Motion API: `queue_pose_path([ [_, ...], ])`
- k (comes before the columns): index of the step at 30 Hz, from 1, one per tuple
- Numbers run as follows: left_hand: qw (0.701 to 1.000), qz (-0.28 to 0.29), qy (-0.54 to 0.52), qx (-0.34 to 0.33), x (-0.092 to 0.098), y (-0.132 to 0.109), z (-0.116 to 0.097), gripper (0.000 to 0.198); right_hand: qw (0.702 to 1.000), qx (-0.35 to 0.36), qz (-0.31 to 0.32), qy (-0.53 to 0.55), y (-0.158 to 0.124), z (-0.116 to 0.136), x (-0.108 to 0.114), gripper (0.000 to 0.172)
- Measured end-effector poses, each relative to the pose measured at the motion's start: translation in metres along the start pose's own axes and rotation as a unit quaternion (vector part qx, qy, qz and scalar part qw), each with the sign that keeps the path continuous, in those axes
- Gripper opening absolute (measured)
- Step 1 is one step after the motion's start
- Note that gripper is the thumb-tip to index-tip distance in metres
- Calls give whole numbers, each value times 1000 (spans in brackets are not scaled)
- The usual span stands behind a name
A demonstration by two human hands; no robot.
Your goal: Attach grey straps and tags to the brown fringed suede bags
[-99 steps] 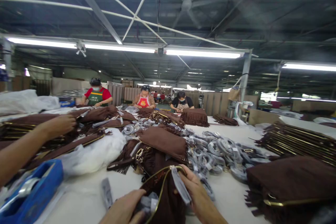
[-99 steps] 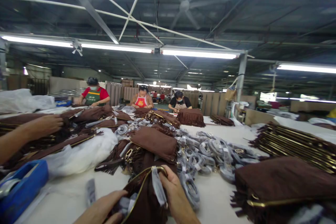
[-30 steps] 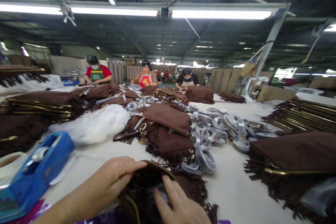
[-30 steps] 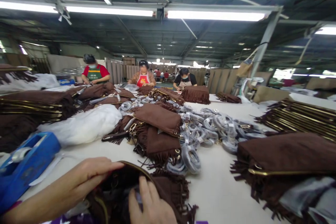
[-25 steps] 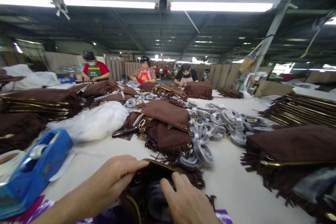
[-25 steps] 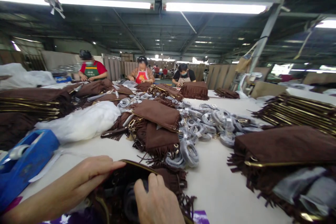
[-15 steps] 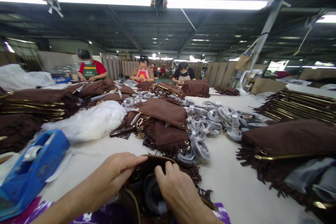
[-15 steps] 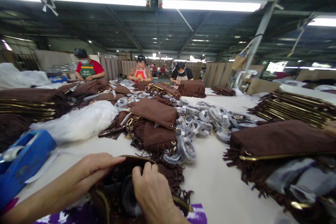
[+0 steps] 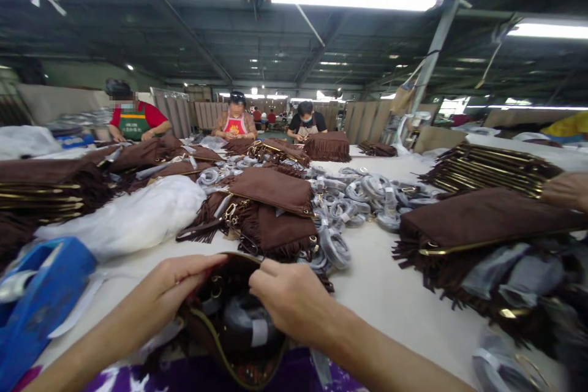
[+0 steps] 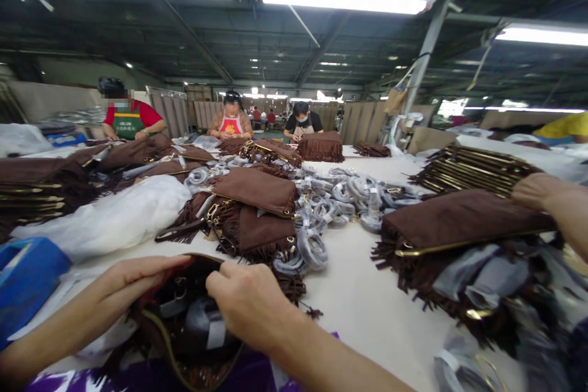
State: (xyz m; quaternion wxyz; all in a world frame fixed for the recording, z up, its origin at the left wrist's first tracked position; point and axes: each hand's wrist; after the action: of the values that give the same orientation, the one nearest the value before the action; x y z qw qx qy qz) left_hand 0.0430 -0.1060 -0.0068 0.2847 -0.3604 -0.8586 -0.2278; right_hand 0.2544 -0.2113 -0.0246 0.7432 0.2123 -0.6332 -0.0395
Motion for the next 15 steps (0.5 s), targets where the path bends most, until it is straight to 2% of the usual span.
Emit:
queue_pose_path([
  [2,999,-19,-27,30,3,5,12,40,995,-54,-66,55,-17,-20,17,20],
  [3,998,-25,-37,43,4,7,16,41,990,-91,-79,74,-27,-29,23,22],
  [5,997,-31,-48,60,6,11,21,42,986,-123,-41,102,-49,-45,27,25],
  [7,996,-27,-45,72,6,12,21,43,986,-98,40,127,-70,-53,23,36],
  [9,997,-22,-31,70,6,12,18,44,983,-74,94,140,-85,-50,15,57],
  [12,997,-31,-16,62,4,12,12,45,978,-98,112,143,-94,-37,1,78],
  [13,998,-34,-12,58,2,13,11,45,978,-109,113,137,-93,-33,-4,78],
  [15,996,-63,18,53,1,15,11,41,980,-123,109,111,-86,-28,-12,65],
])
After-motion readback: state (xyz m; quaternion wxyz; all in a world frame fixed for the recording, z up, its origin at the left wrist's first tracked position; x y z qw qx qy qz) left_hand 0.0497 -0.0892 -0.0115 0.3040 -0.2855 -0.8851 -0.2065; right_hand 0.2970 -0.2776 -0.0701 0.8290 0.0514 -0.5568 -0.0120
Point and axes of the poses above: each hand's wrist, its own y-axis towards the middle knuckle, its own x-axis out of the back of the hand, z = x × y, and after that the axes turned 5 degrees about -x, right-handed
